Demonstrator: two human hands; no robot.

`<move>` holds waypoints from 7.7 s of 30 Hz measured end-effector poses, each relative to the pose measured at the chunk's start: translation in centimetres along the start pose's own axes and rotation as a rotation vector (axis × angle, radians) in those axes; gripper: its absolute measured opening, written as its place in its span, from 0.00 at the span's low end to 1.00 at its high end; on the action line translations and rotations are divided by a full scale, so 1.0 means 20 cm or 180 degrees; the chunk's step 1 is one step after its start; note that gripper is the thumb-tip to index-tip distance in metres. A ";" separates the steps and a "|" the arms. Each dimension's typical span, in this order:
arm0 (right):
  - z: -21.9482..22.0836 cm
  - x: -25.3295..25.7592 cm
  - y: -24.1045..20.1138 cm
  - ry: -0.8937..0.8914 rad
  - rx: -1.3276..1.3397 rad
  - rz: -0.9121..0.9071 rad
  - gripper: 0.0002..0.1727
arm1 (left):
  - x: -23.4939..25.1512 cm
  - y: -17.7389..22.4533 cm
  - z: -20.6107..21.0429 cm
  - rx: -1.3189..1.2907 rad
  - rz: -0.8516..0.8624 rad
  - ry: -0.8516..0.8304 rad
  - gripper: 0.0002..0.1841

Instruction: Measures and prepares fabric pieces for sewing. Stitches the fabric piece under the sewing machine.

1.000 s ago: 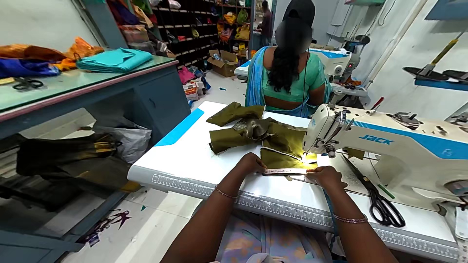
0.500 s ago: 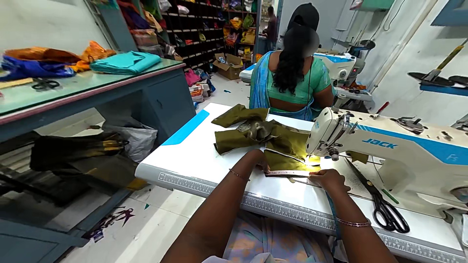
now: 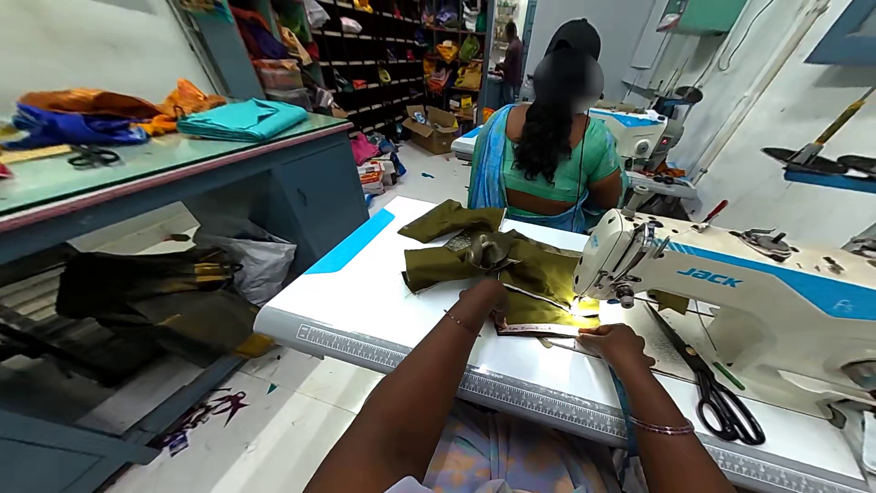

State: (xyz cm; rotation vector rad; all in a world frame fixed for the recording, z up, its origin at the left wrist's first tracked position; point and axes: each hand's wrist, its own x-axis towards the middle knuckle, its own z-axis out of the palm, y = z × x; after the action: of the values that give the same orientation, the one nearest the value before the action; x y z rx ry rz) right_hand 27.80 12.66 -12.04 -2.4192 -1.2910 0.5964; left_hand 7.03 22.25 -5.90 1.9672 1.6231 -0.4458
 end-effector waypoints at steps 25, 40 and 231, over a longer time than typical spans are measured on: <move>-0.01 0.00 0.04 -0.0058 0.0380 -0.0089 0.13 | 0.14 -0.11 0.05 -0.0066 0.0119 -0.0130 0.18; -0.01 0.00 0.02 -0.0038 0.0285 0.0068 0.16 | 0.13 -0.09 0.04 0.0013 0.0074 -0.0101 0.17; 0.13 0.15 0.23 0.0737 -0.0375 -0.2799 0.18 | 0.27 0.04 0.45 0.0203 0.3477 0.1267 0.21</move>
State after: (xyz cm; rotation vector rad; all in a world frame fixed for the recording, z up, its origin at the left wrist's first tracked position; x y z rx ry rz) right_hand 31.17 13.03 -17.00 -1.6485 -2.0811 -0.0098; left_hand 9.73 20.97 -15.98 2.7188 0.4896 0.3439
